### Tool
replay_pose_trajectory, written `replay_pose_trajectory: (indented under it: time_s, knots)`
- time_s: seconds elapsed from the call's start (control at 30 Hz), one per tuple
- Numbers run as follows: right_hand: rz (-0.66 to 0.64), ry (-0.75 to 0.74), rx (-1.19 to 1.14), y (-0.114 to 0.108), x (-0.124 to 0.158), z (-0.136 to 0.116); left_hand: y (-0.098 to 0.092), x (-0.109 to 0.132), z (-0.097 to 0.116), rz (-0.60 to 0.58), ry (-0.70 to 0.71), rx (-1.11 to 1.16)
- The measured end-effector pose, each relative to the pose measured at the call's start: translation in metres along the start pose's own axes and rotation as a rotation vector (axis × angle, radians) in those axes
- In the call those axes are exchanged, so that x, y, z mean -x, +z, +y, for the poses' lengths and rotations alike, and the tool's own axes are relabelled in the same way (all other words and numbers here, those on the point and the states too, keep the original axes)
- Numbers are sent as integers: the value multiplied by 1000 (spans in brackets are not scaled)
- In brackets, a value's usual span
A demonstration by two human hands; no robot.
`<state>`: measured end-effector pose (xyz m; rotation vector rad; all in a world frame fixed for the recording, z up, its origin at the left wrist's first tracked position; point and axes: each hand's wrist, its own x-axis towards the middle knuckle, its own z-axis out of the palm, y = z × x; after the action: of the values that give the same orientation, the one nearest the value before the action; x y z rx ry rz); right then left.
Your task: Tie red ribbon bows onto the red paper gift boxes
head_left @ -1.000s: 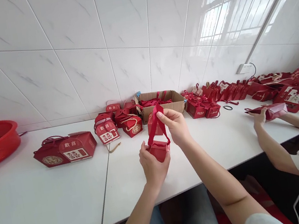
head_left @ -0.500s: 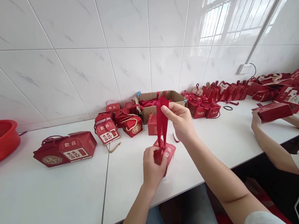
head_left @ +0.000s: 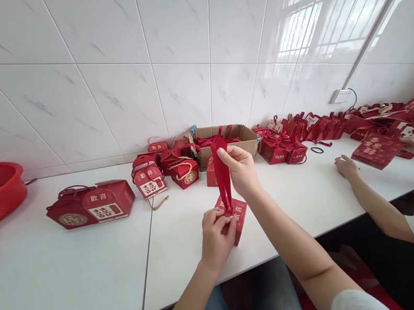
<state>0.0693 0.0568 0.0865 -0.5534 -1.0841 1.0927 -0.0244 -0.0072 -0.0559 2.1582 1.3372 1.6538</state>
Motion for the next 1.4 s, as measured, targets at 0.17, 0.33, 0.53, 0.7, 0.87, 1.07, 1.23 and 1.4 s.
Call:
replay_pose_trajectory:
  time_s: [0.17,0.33,0.53,0.7,0.87,1.07,1.23,1.4]
  knots:
    - [-41,204,-211,-8,-10,34,-1,15,12,-43,61,-53]
    - [27,555,-375,-17,-12,70,-4,20,22,-94,73,-57]
    - [74,768,-397,-32,11,72,-7,20,22,-99,85,-74]
    - [87,836,-467,-48,21,67,-7,21,22,-116,65,-58]
    - [85,792,-529,-63,21,79,-7,20,21,-112,83,-65]
    - [64,696,-502,-67,26,87,-18,15,15,-195,126,-2]
    - [27,642,-403,-65,29,86,-38,2,7,7,143,117]
    - [-29,631,-380,-63,32,80,-45,-47,-3,54,-134,147]
